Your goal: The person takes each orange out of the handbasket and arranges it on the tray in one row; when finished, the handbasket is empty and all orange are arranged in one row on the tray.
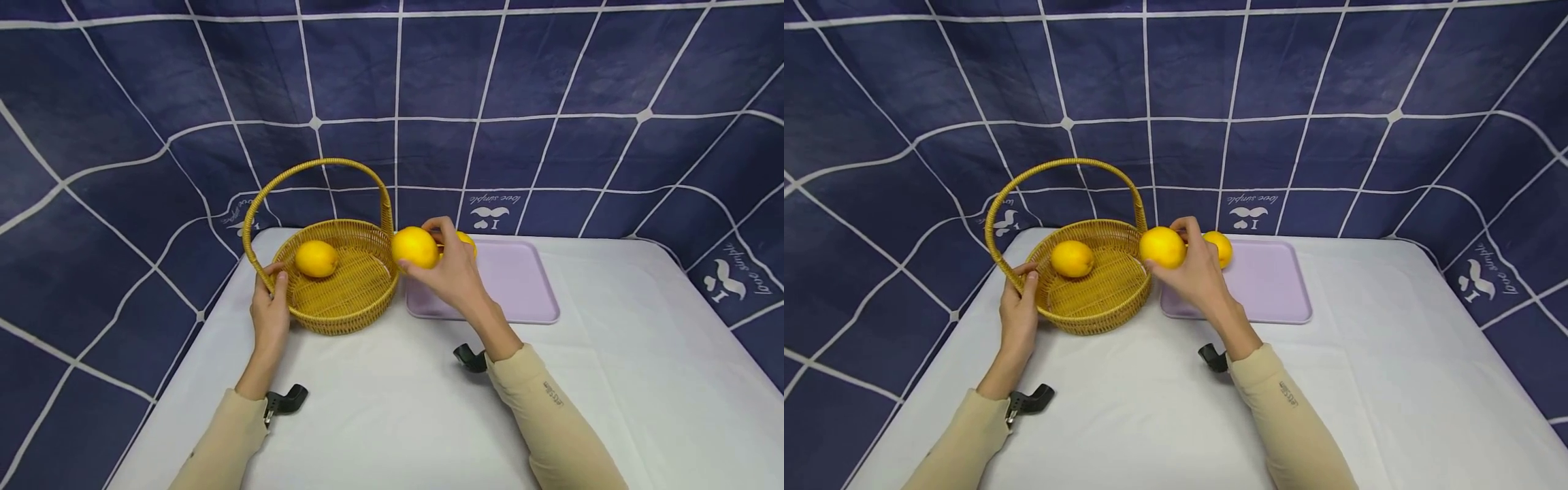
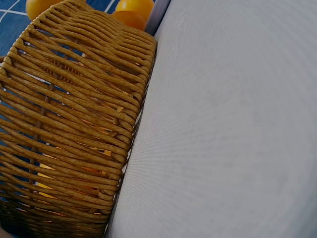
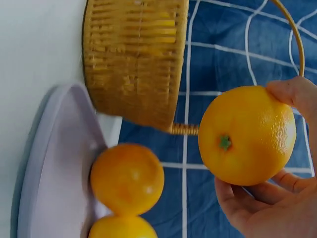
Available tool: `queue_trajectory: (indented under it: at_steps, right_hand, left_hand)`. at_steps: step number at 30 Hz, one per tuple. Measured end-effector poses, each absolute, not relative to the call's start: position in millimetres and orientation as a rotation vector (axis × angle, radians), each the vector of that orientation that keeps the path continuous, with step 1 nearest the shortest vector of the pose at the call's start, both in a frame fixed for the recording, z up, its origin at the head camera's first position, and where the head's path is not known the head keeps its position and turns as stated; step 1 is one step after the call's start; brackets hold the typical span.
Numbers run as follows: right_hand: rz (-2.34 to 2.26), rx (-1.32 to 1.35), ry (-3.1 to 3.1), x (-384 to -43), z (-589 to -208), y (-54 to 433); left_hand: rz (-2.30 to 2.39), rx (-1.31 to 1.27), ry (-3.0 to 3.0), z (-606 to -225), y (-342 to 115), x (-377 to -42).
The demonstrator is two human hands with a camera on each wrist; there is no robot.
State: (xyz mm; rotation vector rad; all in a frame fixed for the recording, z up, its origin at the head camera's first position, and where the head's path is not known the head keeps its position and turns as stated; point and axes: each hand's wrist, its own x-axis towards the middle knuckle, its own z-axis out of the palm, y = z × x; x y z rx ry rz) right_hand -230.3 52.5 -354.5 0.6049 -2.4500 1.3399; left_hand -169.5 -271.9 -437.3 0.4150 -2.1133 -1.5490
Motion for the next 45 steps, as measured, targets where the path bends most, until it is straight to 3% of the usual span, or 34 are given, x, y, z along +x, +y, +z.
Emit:
queue_trajectory:
  at_steps: [12, 26, 35, 45]
  right_hand:
    - [1.3, 0.156, -2.365, -267.0, -359.2, 116.8]
    - [1.348, -0.238, -2.433, -289.5, -397.2, 157.8]
    - [1.275, -0.253, -2.593, -299.2, -420.7, 160.0]
    - [1.233, -0.223, -2.642, -301.6, -422.2, 158.4]
  left_hand:
    - [-1.55, 0.412, -2.119, -437.1, -272.0, -169.1]
    - [-1.547, 0.407, -2.131, -438.6, -270.4, -169.1]
    - [-1.551, 0.416, -2.131, -439.0, -270.0, -168.0]
    - [-1.567, 0.405, -2.118, -437.6, -271.0, -168.4]
